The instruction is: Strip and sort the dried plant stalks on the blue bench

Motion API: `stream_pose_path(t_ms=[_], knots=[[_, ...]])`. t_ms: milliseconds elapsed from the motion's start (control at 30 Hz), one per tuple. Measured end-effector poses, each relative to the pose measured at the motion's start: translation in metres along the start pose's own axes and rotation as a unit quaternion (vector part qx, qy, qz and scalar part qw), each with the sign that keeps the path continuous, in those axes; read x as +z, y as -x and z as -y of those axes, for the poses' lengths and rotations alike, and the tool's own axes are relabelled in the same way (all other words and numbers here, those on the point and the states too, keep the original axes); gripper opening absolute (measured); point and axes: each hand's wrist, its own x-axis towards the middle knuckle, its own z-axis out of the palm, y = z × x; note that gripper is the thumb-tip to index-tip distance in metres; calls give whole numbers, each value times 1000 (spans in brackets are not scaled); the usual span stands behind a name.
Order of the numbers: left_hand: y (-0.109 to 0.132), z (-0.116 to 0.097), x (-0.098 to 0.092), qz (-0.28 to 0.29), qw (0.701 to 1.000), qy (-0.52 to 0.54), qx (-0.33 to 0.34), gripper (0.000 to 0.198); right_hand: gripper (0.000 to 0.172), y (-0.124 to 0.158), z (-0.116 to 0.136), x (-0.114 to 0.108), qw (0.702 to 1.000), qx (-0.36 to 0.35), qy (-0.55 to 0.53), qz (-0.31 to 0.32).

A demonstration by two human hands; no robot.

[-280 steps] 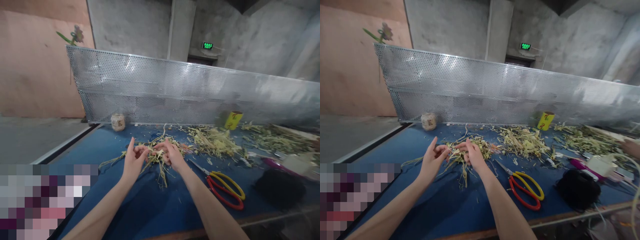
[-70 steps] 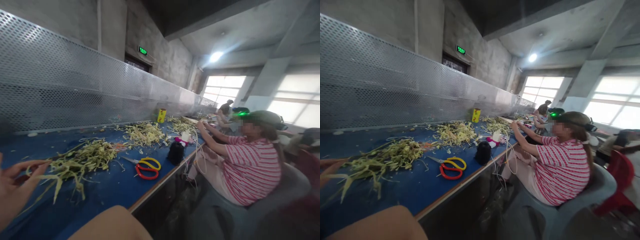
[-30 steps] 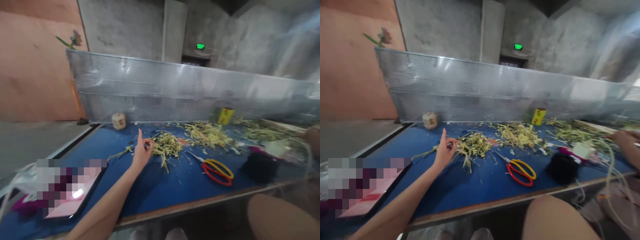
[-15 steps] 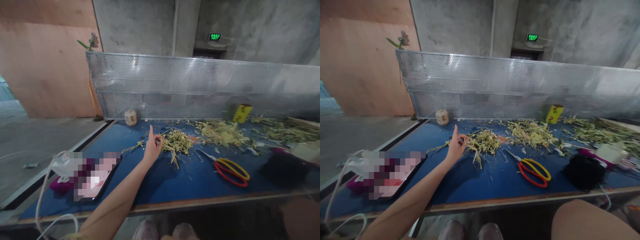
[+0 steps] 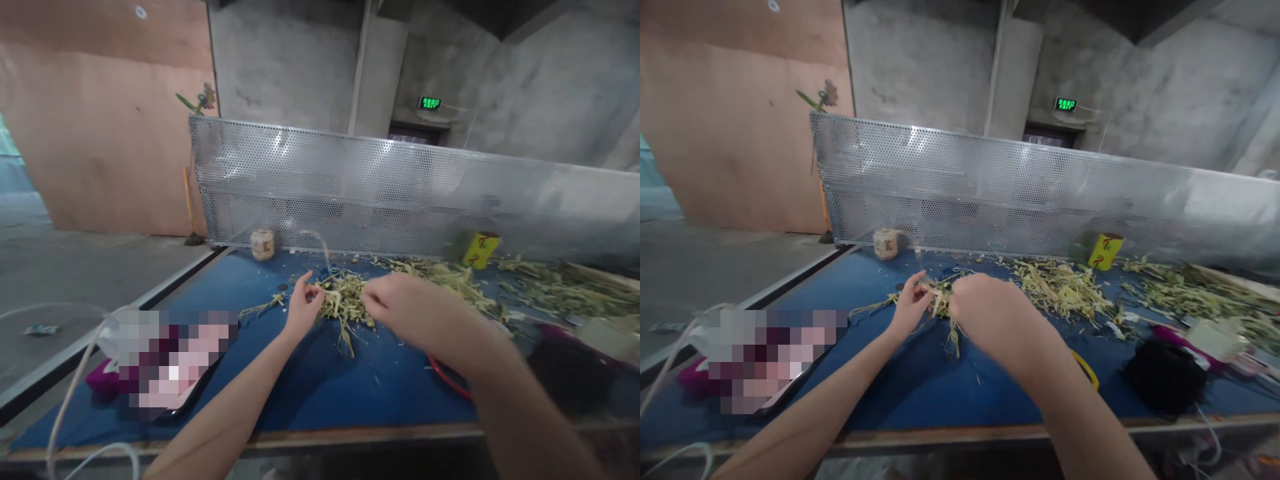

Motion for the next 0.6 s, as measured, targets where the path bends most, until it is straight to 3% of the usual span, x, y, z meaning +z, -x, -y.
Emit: stream_pose_path(t_ms=[67,167,267,367,467,600], knots=[[-2,0,1,-7,999,38,-31,51,26,-18,0,1,998,-9,-19,57],[-3,-2,0,-19,995,78,-55,49,29,-44,-10,24,983,-2,-136,123],[-3,-3,-1,-23,991,111,-77,53,29,-56,-23,59,972,-6,-221,75],[-3,-3,-1,-11,985,133,-109,58,32,-55,-31,86,969,-24,-234,74],[-2,-4,1,3,988,115,-103,61,36,-49,-35,98,973,-46,-210,78],[-2,-6,0,25,992,104,-74,59,40,-46,-39,104,972,-8,-220,84]])
